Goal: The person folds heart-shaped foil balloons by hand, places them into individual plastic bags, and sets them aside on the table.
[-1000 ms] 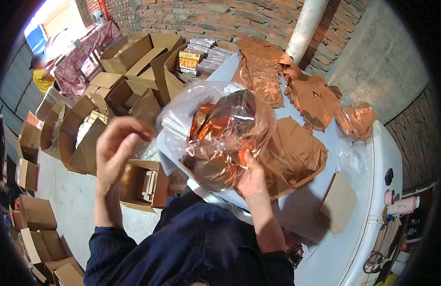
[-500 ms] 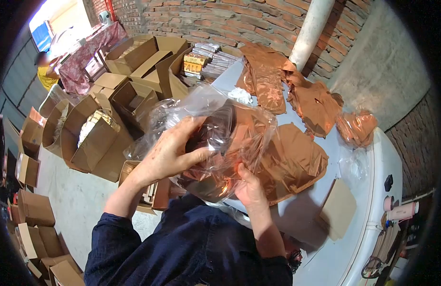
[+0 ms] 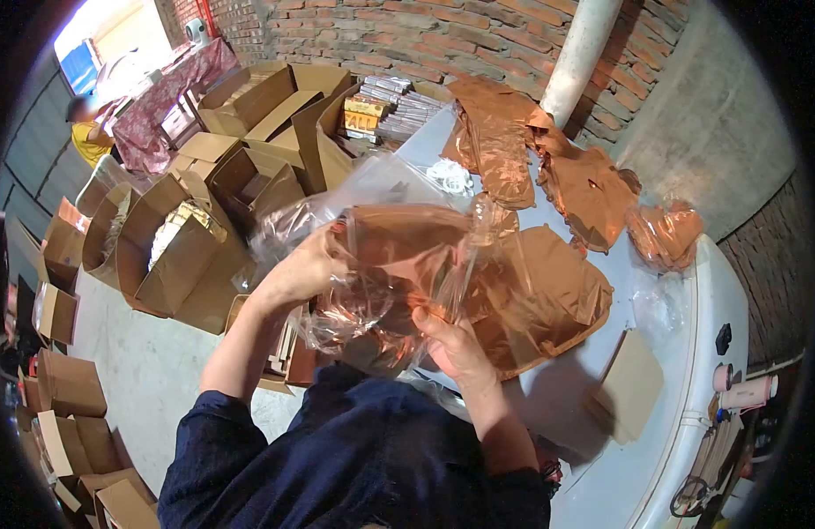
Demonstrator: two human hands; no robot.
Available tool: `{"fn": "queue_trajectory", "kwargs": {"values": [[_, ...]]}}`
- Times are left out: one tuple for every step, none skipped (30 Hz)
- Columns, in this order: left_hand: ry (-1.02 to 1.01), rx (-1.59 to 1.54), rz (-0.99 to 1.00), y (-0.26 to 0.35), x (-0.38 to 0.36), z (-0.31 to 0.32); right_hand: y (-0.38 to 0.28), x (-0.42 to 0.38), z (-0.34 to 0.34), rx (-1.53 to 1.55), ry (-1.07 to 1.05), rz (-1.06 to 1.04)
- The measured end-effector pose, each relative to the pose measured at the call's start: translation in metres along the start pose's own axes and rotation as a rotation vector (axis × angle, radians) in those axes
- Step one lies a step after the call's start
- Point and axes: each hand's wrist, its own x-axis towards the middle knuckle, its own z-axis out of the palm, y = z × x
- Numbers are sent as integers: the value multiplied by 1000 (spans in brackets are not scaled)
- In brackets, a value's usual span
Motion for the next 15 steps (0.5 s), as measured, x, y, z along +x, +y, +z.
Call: {"fn": "queue_trajectory", "kwargs": {"values": [[-38,-6,-68,0,0,-5,1,4,1,-49,-6,-26],[-16,-77,-79,-4,-1,-5,1,10,7,-97,-11,-51],[26,60,185,-25,4,-7,0,14,14,-146,-15,-75],[121,240,461,-47,9,-9,-5,14,27,-168,-8,-4],[258,407,701,-52,10,-11,-3,21,30,-146,5,27],[248,101,314,-58,1,-12,0,30,32,-125,17,57],[227,-203,-77,-61,-9,-11,2,38,36,-103,30,88],[308,-564,96,-80,-13,-5,2,46,42,-134,53,83],[389,-636,66,-101,-10,-7,1,53,49,-164,75,79],[475,-708,37,-128,-9,-13,4,63,46,-162,63,81],[501,-702,-31,-135,-12,-25,6,72,46,-160,49,85],[503,-673,-127,-127,-21,-36,4,75,66,-181,164,33],[510,-671,-204,-119,-28,-45,0,83,58,-315,82,58],[535,-710,-239,-112,-34,-50,2,90,62,-333,95,34],[637,-909,-165,-107,-34,-48,5,97,66,-350,107,12]]}}
